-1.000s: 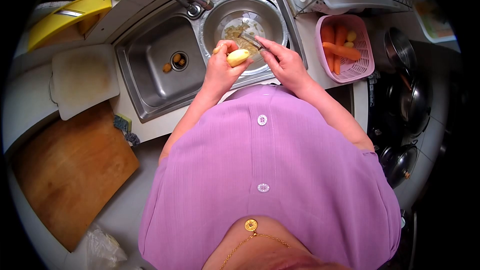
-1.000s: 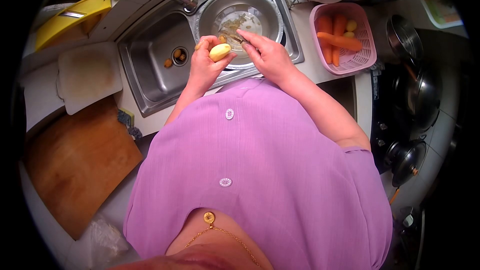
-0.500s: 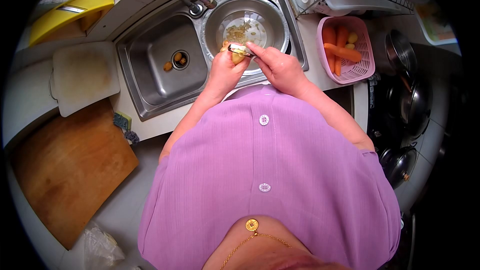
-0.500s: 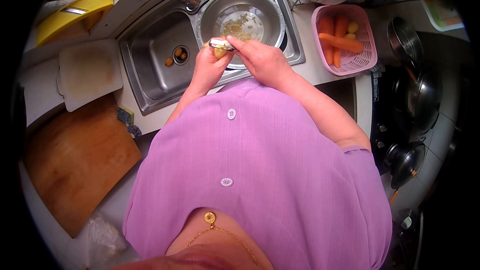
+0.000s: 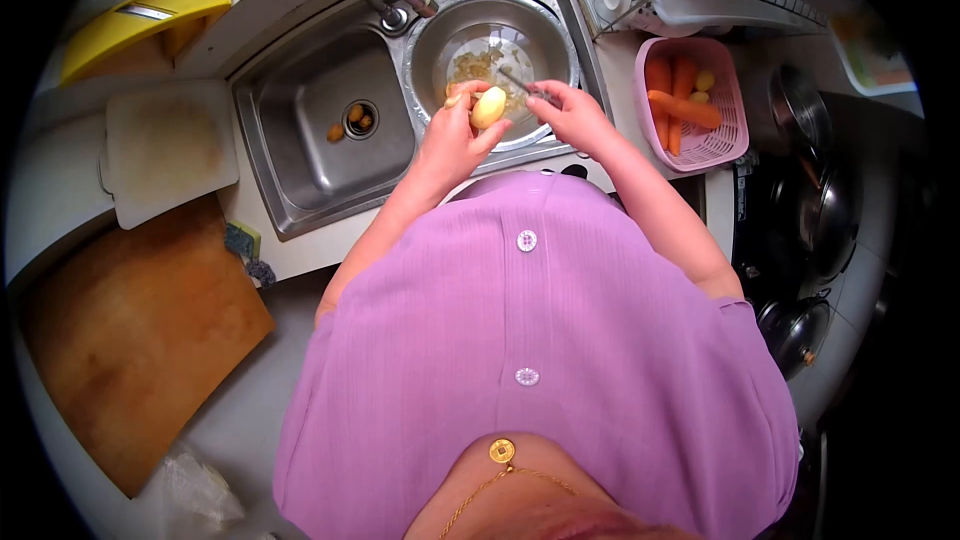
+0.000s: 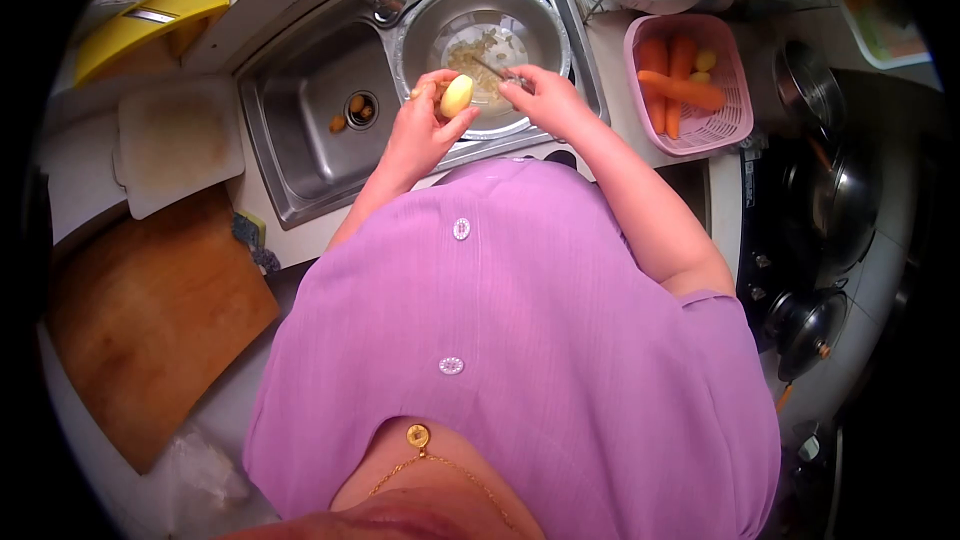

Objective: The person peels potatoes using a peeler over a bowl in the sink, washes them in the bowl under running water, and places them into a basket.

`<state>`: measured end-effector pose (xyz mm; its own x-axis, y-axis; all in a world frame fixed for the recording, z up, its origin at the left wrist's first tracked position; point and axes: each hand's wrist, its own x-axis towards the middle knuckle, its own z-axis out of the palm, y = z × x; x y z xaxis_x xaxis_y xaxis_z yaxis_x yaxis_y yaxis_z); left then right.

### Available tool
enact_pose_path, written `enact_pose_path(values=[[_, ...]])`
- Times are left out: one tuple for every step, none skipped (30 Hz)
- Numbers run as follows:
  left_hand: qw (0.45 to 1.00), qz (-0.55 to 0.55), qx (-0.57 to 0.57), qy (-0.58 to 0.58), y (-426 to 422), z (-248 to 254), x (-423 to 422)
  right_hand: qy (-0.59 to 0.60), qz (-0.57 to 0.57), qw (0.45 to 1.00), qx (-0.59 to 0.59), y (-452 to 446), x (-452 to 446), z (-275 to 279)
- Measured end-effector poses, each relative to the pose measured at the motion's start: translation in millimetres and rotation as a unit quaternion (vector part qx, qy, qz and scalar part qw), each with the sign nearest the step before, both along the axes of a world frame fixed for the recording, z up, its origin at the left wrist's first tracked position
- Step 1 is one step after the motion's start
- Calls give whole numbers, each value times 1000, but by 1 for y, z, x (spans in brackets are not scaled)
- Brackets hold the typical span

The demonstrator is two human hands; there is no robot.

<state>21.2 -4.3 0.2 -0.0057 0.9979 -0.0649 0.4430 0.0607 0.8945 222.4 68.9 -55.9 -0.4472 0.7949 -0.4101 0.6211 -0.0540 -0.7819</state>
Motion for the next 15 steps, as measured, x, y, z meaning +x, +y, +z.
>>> enact_pose_path(values=[[1000, 3, -18, 11, -1, 0, -1, 104, -52, 986, -120, 0, -6, 23], [1000, 2, -20, 10, -1, 1, -1, 206, -105, 944, -234, 0, -12, 42], [999, -4, 7, 31, 0, 3, 0, 258, -112, 924, -261, -2, -18, 53], [998, -10, 35, 51, 1, 5, 0, 258, -111, 924, -261, -4, -21, 52], [998, -9, 36, 51, 2, 9, 0, 265, -106, 916, -283, -5, -24, 49], [999, -6, 26, 34, 3, 13, 0, 273, -100, 907, -305, -6, -27, 46], [1000, -3, 17, 16, 4, 15, 1, 288, -107, 896, -321, -9, -29, 45], [1000, -3, 17, 16, 4, 12, 1, 288, -106, 896, -321, -10, -29, 43], [999, 5, 24, -47, 5, 6, 1, 291, -114, 890, -331, -11, -29, 42], [993, 13, 31, -110, 5, 3, 2, 294, -121, 884, -342, -11, -29, 41], [993, 14, 31, -110, 4, 1, 1, 293, -121, 884, -342, -12, -29, 42], [995, 11, 35, -89, 4, 1, 0, 288, -123, 888, -337, -12, -29, 44], [997, 8, 38, -69, 4, 1, 0, 283, -126, 891, -332, -11, -29, 44], [997, 9, 38, -69, 4, 3, -2, 283, -125, 891, -333, -11, -29, 43], [1000, 5, 22, -21, 5, 7, -4, 262, -125, 904, -313, -10, -29, 41]])
